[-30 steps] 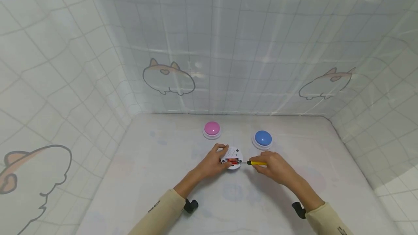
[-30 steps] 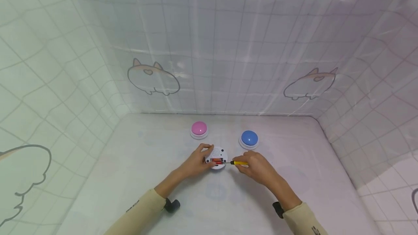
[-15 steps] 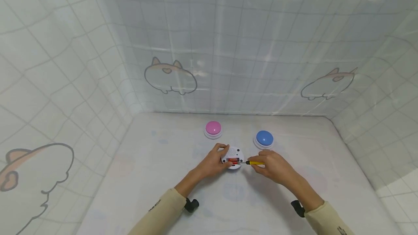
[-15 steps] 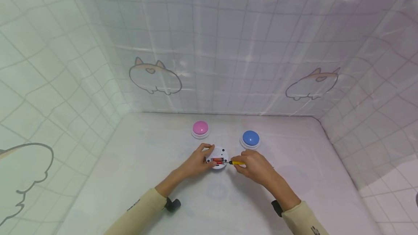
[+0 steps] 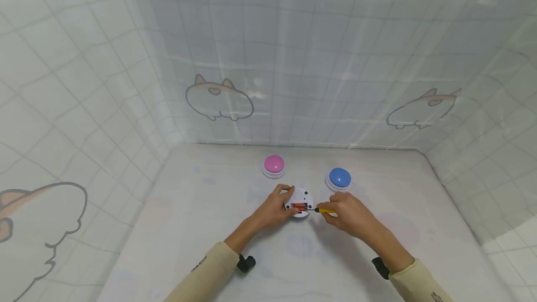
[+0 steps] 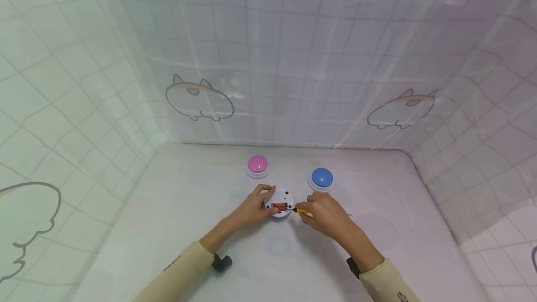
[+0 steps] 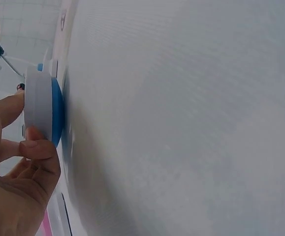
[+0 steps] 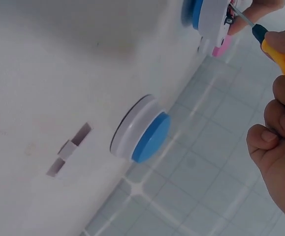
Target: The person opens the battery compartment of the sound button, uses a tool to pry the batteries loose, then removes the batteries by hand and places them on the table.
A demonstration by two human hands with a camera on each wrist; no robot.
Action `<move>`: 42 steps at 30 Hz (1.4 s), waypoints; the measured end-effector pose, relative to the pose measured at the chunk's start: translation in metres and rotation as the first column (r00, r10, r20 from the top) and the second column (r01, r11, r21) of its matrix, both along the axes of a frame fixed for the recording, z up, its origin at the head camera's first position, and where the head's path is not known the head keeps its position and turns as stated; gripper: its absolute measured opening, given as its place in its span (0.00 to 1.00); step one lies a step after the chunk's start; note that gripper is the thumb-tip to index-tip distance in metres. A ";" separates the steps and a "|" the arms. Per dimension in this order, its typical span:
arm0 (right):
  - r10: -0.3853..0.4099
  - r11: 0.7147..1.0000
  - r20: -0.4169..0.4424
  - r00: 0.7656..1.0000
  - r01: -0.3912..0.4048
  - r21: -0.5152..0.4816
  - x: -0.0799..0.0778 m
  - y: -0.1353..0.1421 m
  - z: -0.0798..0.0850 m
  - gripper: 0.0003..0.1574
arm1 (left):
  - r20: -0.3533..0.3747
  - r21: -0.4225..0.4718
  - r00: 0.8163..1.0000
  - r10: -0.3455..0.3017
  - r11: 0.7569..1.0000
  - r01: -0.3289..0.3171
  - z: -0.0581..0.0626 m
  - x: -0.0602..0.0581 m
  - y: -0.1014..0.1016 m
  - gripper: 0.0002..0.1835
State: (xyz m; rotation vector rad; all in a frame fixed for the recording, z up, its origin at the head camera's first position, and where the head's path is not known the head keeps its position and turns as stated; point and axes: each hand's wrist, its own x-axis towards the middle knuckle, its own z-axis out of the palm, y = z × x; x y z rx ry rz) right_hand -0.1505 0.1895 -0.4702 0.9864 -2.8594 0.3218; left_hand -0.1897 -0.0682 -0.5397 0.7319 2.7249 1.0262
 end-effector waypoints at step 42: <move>0.087 0.988 -0.190 0.978 -0.061 0.141 -0.001 -0.015 0.003 0.12 | -0.037 -0.055 0.999 0.004 0.998 -0.006 0.001 -0.005 -0.001 0.41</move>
